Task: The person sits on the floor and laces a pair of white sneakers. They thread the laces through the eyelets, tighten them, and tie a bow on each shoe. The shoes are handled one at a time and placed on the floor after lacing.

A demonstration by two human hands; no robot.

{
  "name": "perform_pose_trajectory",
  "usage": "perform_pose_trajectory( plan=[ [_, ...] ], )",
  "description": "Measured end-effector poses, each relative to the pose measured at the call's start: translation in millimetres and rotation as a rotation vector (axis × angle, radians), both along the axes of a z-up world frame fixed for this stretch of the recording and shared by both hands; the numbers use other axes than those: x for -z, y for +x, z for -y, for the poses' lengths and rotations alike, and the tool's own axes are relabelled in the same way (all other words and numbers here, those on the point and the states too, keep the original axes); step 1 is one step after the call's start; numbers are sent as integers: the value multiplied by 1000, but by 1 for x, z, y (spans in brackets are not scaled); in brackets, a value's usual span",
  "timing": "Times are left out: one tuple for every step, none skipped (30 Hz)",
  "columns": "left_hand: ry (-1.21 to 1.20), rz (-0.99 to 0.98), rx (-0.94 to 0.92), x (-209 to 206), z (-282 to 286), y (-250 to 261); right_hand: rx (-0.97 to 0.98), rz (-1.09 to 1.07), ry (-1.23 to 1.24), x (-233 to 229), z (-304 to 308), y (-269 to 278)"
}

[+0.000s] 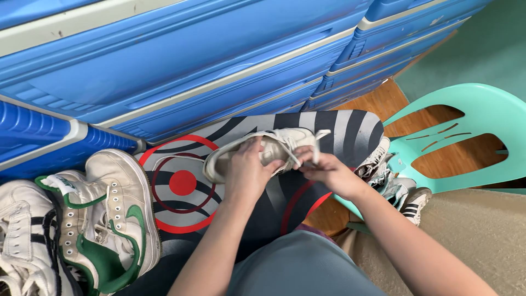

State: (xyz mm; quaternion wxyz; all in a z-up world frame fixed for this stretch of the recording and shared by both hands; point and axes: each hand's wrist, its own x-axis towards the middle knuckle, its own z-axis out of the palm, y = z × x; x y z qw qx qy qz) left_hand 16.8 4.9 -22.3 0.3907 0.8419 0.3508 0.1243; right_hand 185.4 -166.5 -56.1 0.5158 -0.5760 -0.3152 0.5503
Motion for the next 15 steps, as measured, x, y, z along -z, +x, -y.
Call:
perform_pose_trajectory(
  plan=[
    [11,-5,17,0,-2,1,83,-45,-42,-1,12,1],
    [21,-10,34,-2,-6,3,167,-89,-84,0,24,3],
    [31,-18,52,-4,-8,2,282,-132,-148,2,34,7],
    [59,-37,70,-8,-9,1,397,-175,-212,3,44,16],
    [92,-54,87,-13,-13,1,512,-218,-271,1,54,26],
    [126,-71,105,-19,-16,1,374,99,-517,-7,64,39],
    [111,-176,118,-25,-17,1,217,415,-754,-17,70,49],
    [96,-281,130,-31,-18,0,170,621,-850,-29,70,57],
    [78,-384,144,-34,-19,2,118,830,-943,-43,68,63],
    [197,-303,149,-36,-22,4,172,908,-824,-55,59,62],
    [312,-215,157,-37,-24,8,228,988,-707,-64,44,58],
    [425,-125,164,-35,-25,12,285,1066,-589,-72,27,50],
    [453,-99,205,-31,-28,16,268,966,-567,-75,2,36],
    [481,-73,246,-26,-30,22,250,867,-544,-75,-25,19],
    [503,-48,287,-20,-31,26,127,835,-657,-76,-46,4]
  ],
)
